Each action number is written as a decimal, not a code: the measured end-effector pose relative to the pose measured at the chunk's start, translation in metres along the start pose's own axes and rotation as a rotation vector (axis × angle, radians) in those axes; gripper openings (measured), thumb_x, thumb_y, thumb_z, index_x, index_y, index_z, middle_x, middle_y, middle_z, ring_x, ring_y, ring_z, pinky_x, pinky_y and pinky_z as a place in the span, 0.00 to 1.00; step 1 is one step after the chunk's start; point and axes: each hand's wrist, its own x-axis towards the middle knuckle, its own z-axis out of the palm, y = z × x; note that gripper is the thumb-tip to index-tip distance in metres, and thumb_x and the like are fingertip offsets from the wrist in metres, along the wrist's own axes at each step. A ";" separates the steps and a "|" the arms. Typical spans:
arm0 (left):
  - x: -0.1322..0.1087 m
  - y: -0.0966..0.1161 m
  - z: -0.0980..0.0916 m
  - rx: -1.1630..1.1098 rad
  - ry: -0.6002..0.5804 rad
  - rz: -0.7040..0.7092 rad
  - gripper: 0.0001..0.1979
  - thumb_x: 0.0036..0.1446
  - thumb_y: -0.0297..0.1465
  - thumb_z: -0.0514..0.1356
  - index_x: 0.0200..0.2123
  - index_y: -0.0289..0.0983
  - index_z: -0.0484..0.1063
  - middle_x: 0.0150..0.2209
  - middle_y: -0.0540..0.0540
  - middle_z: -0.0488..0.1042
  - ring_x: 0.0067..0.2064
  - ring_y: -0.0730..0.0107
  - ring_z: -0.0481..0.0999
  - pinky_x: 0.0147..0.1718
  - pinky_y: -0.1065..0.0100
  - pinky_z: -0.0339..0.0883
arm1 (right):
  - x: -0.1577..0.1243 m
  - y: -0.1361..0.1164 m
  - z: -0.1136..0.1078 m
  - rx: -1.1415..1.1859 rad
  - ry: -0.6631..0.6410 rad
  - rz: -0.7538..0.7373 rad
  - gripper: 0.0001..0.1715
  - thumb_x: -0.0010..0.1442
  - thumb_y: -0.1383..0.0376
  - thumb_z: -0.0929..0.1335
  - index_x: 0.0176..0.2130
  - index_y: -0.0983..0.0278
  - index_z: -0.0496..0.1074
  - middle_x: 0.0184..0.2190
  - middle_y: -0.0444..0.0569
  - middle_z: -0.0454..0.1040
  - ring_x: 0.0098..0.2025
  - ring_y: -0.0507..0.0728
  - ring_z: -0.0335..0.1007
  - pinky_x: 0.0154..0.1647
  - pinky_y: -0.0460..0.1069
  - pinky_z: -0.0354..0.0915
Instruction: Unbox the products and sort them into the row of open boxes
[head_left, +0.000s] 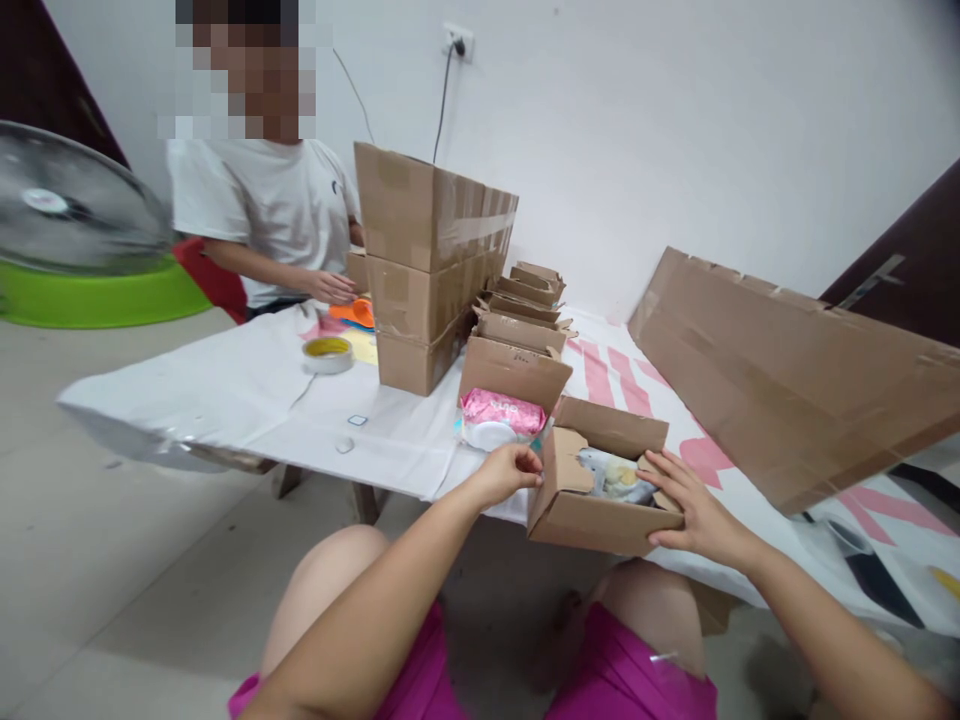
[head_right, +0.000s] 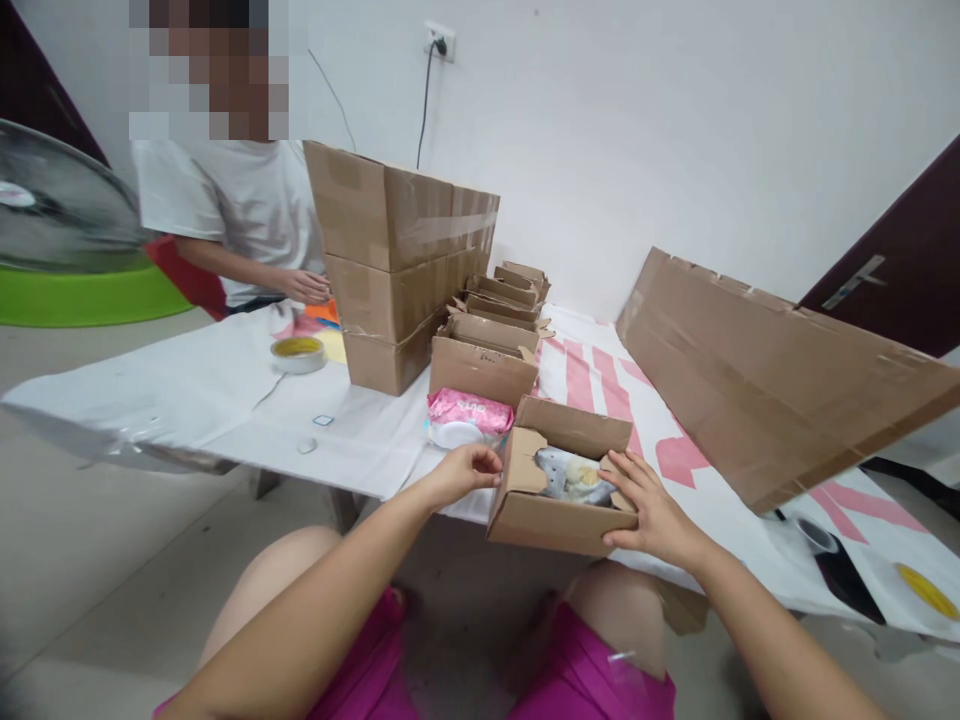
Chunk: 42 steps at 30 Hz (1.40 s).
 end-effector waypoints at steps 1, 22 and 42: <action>0.000 0.001 0.000 0.004 0.008 0.003 0.15 0.31 0.26 0.72 0.25 0.34 0.70 0.23 0.54 0.72 0.27 0.75 0.71 0.31 0.71 0.65 | 0.000 0.000 0.000 0.003 0.002 0.000 0.48 0.47 0.43 0.72 0.62 0.58 0.62 0.68 0.57 0.50 0.69 0.72 0.39 0.64 0.70 0.47; -0.001 0.005 0.000 -0.007 -0.018 -0.010 0.20 0.28 0.24 0.73 0.28 0.35 0.69 0.23 0.54 0.71 0.26 0.76 0.71 0.31 0.71 0.65 | 0.000 0.002 0.002 -0.001 0.018 -0.002 0.49 0.47 0.43 0.72 0.62 0.58 0.62 0.67 0.58 0.50 0.69 0.73 0.40 0.64 0.70 0.48; -0.008 0.030 0.001 0.048 0.217 0.225 0.09 0.42 0.29 0.61 0.25 0.38 0.61 0.23 0.56 0.63 0.26 0.77 0.63 0.28 0.73 0.57 | 0.001 -0.004 -0.010 0.013 -0.022 -0.015 0.54 0.45 0.38 0.70 0.63 0.57 0.59 0.69 0.57 0.46 0.69 0.72 0.39 0.64 0.68 0.48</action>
